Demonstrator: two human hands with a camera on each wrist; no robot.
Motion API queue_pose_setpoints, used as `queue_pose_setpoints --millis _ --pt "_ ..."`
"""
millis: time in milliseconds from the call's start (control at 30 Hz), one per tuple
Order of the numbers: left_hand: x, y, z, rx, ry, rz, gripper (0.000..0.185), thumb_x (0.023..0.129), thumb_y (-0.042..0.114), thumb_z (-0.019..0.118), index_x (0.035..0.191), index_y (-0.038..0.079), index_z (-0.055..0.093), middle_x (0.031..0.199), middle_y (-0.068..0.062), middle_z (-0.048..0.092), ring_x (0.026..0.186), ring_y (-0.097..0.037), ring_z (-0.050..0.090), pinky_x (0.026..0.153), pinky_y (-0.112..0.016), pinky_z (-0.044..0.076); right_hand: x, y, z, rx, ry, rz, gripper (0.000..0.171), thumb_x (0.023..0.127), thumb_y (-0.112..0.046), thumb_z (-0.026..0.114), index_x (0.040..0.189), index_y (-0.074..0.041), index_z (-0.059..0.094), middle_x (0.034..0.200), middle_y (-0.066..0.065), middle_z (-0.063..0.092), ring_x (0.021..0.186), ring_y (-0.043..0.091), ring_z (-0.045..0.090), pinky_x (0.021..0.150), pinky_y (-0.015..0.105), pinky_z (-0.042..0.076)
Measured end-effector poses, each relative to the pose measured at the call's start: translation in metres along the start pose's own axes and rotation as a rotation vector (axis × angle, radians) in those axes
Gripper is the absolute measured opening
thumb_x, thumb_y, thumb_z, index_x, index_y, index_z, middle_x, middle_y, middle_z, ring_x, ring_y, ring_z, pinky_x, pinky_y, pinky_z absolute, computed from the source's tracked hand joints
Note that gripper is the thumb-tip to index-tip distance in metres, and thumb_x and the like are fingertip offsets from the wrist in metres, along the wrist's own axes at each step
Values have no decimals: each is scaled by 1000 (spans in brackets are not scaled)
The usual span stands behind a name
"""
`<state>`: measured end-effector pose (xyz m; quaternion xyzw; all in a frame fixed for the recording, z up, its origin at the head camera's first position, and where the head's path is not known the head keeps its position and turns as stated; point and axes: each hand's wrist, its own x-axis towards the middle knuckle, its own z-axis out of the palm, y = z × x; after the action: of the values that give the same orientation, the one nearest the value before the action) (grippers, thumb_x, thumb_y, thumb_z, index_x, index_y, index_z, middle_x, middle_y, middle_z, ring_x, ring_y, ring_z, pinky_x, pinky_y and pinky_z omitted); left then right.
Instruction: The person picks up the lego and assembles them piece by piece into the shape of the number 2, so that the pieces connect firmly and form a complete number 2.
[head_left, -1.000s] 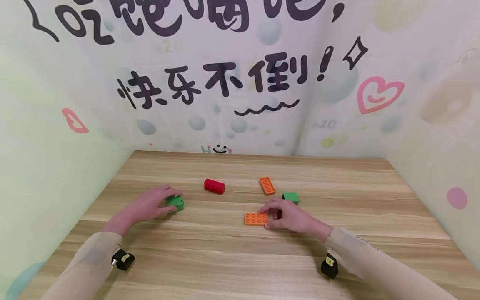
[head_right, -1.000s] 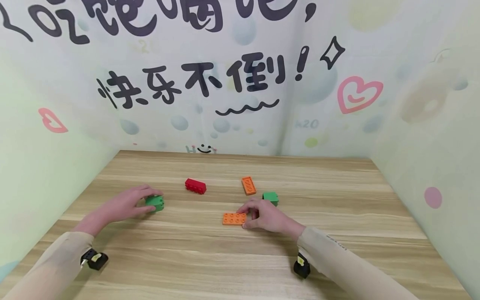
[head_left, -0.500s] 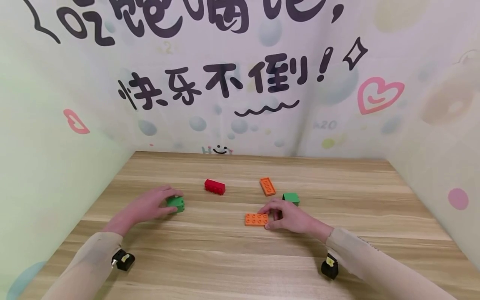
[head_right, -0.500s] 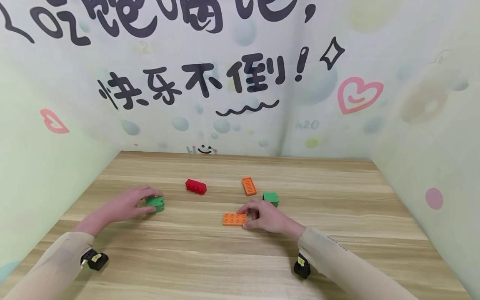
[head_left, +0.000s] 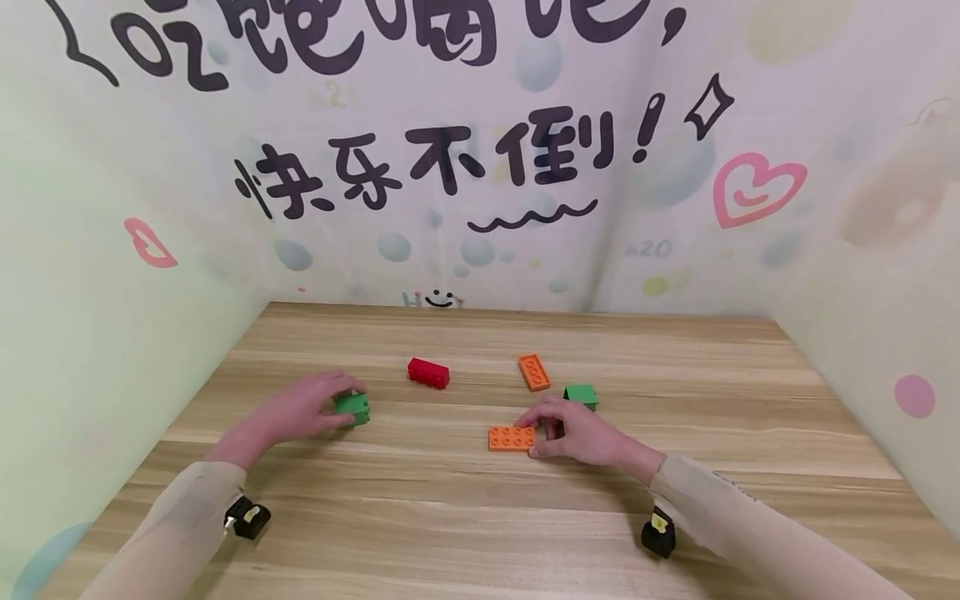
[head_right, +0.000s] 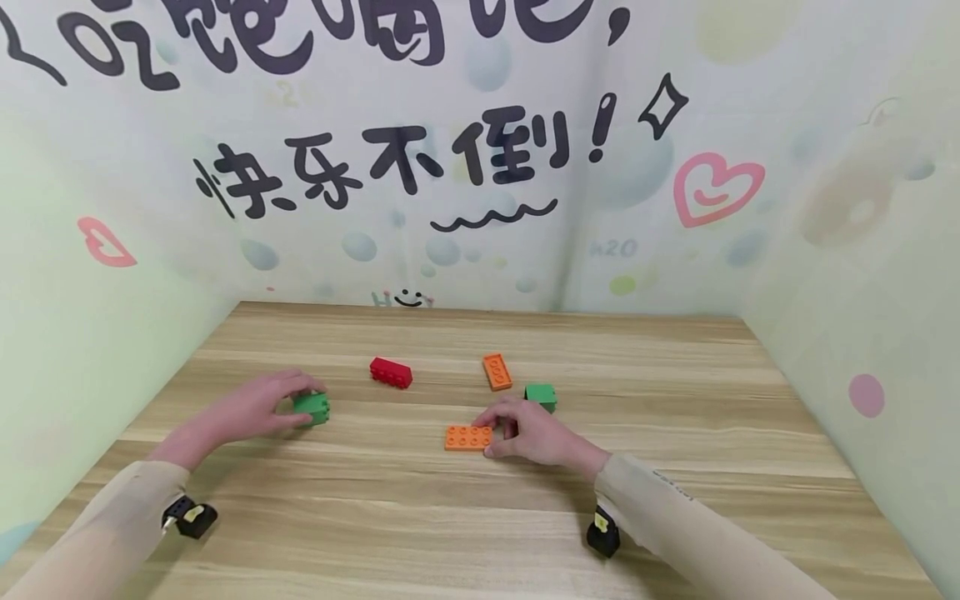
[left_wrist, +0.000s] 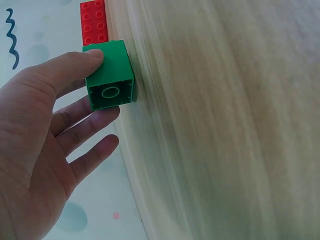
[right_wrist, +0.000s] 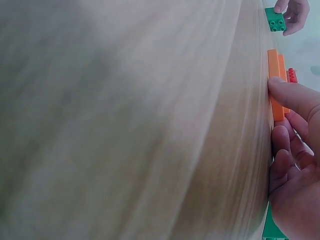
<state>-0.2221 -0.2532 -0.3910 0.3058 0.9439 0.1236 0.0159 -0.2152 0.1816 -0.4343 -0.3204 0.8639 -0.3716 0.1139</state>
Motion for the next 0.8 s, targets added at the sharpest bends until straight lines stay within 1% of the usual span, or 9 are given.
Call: queue_pose_setpoints --millis 267,500,800 --pt "2 0 0 16 4 11 37 86 21 76 120 10 66 108 -2 68 95 -15 61 85 -40 54 0 0 0 -2 5 -3 36 84 -25 80 118 -22 69 118 0 63 79 10 52 69 20 46" --pt "3 0 1 60 62 13 37 83 21 78 118 10 68 112 -3 71 100 -20 61 90 -44 52 0 -1 0 3 3 2 36 84 -25 79 118 -21 69 117 0 63 79 10 52 69 20 46" --pt "5 -1 1 -3 101 1 39 84 17 77 120 10 65 107 0 71 98 -18 63 86 -42 55 0 0 0 6 10 -1 36 84 -25 79 118 -22 69 115 0 63 79 10 52 69 20 46"
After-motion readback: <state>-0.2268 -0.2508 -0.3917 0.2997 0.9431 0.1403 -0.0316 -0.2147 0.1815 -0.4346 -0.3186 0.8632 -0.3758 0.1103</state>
